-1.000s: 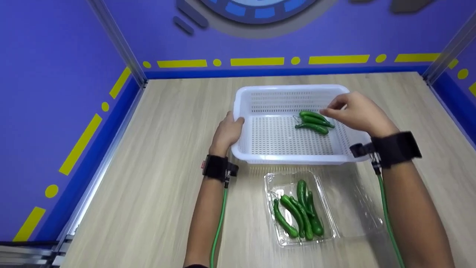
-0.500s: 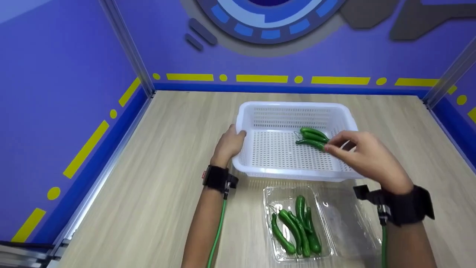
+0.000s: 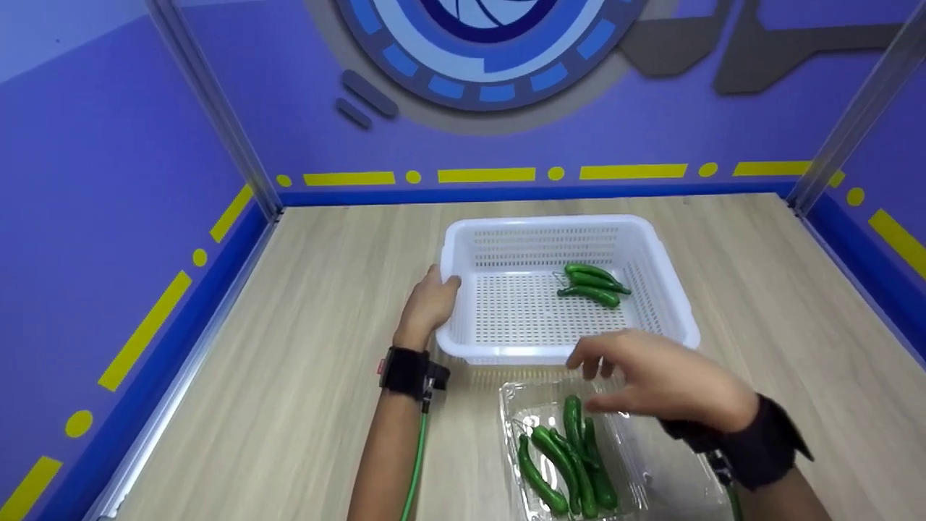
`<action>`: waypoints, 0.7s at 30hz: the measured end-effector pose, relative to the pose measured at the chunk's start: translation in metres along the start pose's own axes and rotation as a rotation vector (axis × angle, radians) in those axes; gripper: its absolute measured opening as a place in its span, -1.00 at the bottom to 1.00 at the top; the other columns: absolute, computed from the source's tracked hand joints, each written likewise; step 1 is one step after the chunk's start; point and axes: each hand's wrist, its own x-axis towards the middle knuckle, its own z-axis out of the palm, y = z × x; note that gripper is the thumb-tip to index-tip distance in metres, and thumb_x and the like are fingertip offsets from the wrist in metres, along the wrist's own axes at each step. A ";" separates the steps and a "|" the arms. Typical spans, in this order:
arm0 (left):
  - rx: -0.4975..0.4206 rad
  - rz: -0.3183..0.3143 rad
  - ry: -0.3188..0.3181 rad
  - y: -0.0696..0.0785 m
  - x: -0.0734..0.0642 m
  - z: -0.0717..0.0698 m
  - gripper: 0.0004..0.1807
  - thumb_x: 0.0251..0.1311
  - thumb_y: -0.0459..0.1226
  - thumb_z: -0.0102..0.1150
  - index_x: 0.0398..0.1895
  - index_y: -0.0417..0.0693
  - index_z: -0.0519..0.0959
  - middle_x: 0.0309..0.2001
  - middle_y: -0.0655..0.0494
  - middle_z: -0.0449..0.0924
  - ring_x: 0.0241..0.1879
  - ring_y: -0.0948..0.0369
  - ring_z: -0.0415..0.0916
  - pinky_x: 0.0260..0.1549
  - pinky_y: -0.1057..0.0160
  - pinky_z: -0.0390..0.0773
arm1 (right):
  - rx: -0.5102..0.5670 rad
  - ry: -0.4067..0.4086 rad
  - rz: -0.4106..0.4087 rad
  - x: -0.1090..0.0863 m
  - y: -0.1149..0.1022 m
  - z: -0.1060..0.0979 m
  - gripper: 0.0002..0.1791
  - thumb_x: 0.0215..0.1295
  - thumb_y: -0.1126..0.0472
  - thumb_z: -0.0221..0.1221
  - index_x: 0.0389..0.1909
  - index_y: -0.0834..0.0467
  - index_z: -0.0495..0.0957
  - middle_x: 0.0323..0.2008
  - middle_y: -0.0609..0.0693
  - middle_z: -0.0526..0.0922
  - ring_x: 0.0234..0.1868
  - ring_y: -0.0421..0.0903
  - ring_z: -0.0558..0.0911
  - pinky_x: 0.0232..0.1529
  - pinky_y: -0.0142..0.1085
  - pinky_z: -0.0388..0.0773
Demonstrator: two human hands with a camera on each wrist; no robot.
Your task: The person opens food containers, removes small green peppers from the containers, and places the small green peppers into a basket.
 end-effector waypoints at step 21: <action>-0.002 -0.008 -0.022 -0.003 -0.002 -0.001 -0.42 0.54 -0.04 -0.19 0.52 -0.01 0.20 0.04 -0.09 0.62 -0.07 0.01 0.67 -0.25 0.14 0.64 | -0.182 -0.147 -0.077 0.020 -0.023 0.074 -0.59 -0.26 0.37 0.37 -0.25 0.05 0.64 -0.28 -0.08 0.70 -0.29 -0.12 0.68 -0.29 -0.23 0.65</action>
